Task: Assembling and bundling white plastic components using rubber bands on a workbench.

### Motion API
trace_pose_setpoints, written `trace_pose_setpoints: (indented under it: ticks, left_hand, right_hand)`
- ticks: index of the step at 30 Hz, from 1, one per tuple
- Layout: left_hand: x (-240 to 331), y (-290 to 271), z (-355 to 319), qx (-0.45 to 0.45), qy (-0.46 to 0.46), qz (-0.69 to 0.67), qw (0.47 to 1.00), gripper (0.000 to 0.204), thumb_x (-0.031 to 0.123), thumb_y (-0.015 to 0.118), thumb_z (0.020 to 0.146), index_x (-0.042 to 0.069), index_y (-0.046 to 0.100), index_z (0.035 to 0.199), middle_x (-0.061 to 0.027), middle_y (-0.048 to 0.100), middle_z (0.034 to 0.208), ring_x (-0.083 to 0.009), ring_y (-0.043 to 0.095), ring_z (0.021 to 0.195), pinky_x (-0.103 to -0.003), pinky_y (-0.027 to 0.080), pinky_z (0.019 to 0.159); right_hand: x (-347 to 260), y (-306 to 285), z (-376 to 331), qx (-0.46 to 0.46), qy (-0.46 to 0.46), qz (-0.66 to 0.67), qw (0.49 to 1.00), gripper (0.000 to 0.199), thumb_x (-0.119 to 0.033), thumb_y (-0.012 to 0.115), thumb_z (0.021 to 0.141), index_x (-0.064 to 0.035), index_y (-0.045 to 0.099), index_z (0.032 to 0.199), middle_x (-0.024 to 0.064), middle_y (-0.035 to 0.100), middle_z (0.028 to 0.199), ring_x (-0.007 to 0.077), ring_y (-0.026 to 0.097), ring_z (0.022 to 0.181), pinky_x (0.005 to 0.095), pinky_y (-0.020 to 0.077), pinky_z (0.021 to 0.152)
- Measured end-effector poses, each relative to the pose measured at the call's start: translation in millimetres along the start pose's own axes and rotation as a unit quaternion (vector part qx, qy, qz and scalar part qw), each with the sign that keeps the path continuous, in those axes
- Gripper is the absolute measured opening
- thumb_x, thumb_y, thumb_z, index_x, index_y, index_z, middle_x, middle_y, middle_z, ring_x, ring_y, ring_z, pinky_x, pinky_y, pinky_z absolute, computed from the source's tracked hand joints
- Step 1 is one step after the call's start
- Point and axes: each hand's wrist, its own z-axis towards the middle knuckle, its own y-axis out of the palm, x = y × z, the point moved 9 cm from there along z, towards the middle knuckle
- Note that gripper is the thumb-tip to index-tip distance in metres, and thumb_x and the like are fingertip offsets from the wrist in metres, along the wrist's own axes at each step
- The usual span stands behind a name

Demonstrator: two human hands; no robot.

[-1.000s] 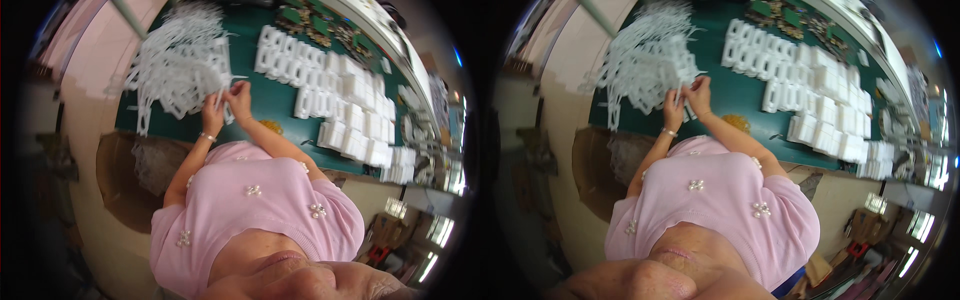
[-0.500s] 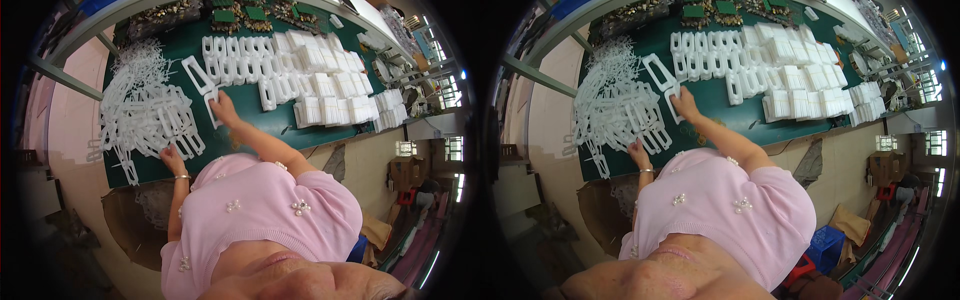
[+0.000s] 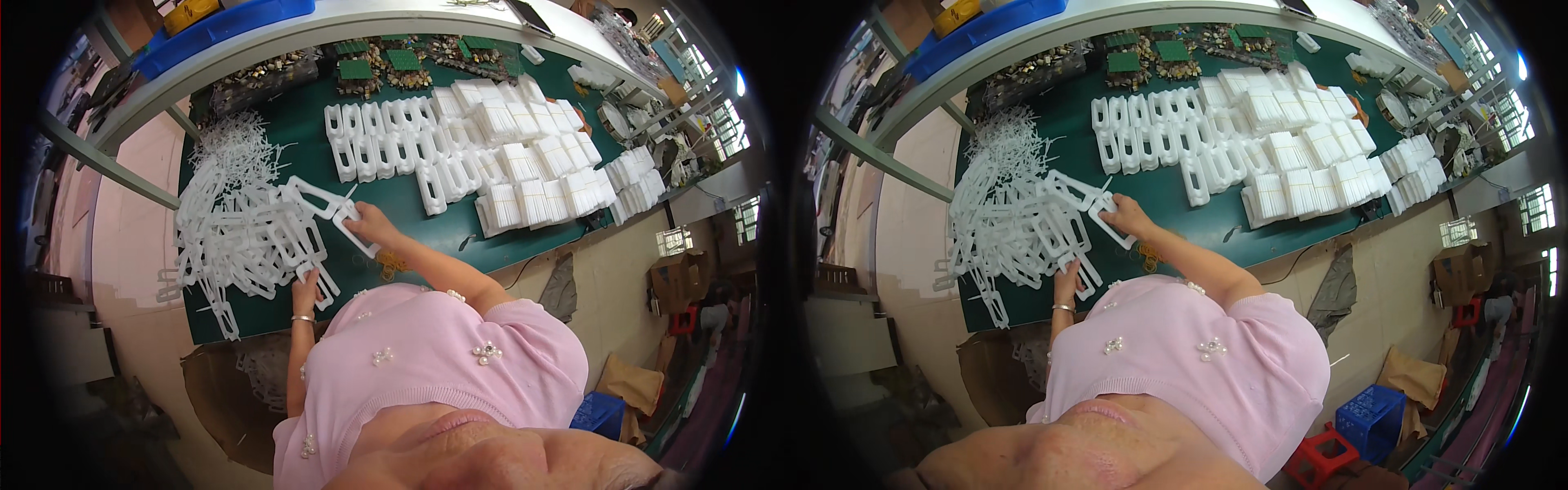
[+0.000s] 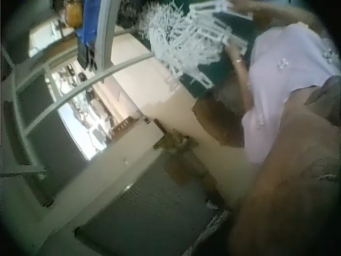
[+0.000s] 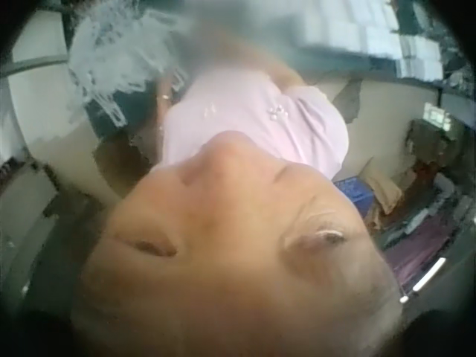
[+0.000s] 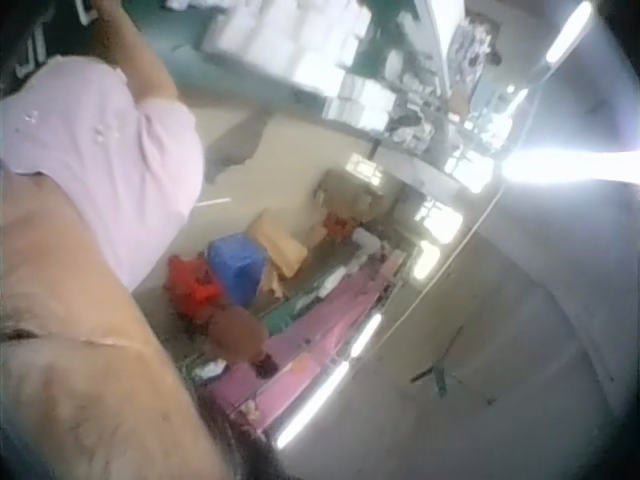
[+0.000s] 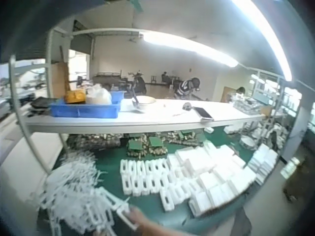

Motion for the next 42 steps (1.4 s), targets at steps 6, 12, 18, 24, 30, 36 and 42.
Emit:
trace_pose_setpoints:
  ticks: [6,12,18,24,30,36,42]
  left_hand:
    - [87,12,-17,0.133,0.281,0.304,0.901,0.032,0.021,0.050,0.091,-0.002,0.052,0.113,-0.0250,0.055,0.106,-0.0425,0.052,0.099,-0.044,0.042,0.085]
    - [112,16,-21,0.045,0.214,0.006,0.976,0.034,0.014,0.045,0.095,0.000,0.040,0.125,-0.0202,0.056,0.115,-0.0304,0.060,0.102,-0.039,0.051,0.081]
    - [139,82,-20,-0.181,0.118,-0.324,0.921,0.041,0.018,0.048,0.096,0.005,0.037,0.133,-0.0174,0.051,0.123,-0.0285,0.056,0.108,-0.045,0.049,0.091]
    - [158,113,-22,-0.200,0.181,-0.302,0.915,0.050,0.031,0.053,0.093,0.010,0.036,0.135,-0.0079,0.053,0.120,-0.0198,0.057,0.105,-0.036,0.049,0.090]
    - [162,123,-24,-0.176,0.228,-0.268,0.919,0.056,0.045,0.049,0.092,0.009,0.037,0.133,-0.0054,0.052,0.118,-0.0161,0.056,0.105,-0.032,0.048,0.088]
    - [170,129,-31,-0.194,0.309,-0.248,0.897,0.068,0.057,0.042,0.089,0.009,0.033,0.137,-0.0059,0.049,0.125,-0.0181,0.049,0.115,-0.033,0.042,0.096]
    - [169,139,-36,-0.238,0.194,-0.364,0.879,0.084,0.065,0.045,0.081,0.010,0.026,0.140,-0.0060,0.039,0.137,-0.0213,0.038,0.127,-0.038,0.029,0.107]
  right_hand:
    - [14,-37,12,0.050,-0.027,0.017,0.998,0.033,-0.027,0.070,0.076,0.0008,0.056,0.087,0.0118,0.062,0.069,0.0170,0.062,0.056,0.0313,0.0491,0.051]
    - [-7,-47,-8,0.051,-0.024,0.035,0.998,0.035,-0.028,0.067,0.075,0.0040,0.055,0.081,0.0118,0.062,0.069,0.0180,0.062,0.059,0.0305,0.0489,0.056]
    - [-48,-71,-39,0.176,-0.098,-0.043,0.978,0.030,-0.023,0.065,0.077,0.0036,0.056,0.088,0.0127,0.062,0.074,0.0170,0.060,0.067,0.0297,0.0466,0.063]
    - [-93,-68,-66,0.191,-0.176,-0.079,0.962,0.035,-0.022,0.069,0.076,0.0034,0.053,0.093,0.0161,0.063,0.076,0.0210,0.061,0.066,0.0331,0.0478,0.062]
    - [-92,-53,-62,0.176,-0.171,-0.116,0.963,0.036,-0.022,0.067,0.077,0.0029,0.049,0.096,0.0247,0.062,0.078,0.0397,0.063,0.072,0.0405,0.0488,0.062]
    - [-89,-44,-60,0.156,-0.168,-0.115,0.966,0.043,-0.023,0.069,0.077,0.0053,0.046,0.100,0.0278,0.062,0.084,0.0432,0.062,0.078,0.0451,0.0494,0.067]
    - [-96,-46,-63,0.175,-0.216,-0.130,0.952,0.041,-0.022,0.070,0.076,0.0030,0.047,0.099,0.0270,0.062,0.083,0.0437,0.061,0.076,0.0456,0.0481,0.066]
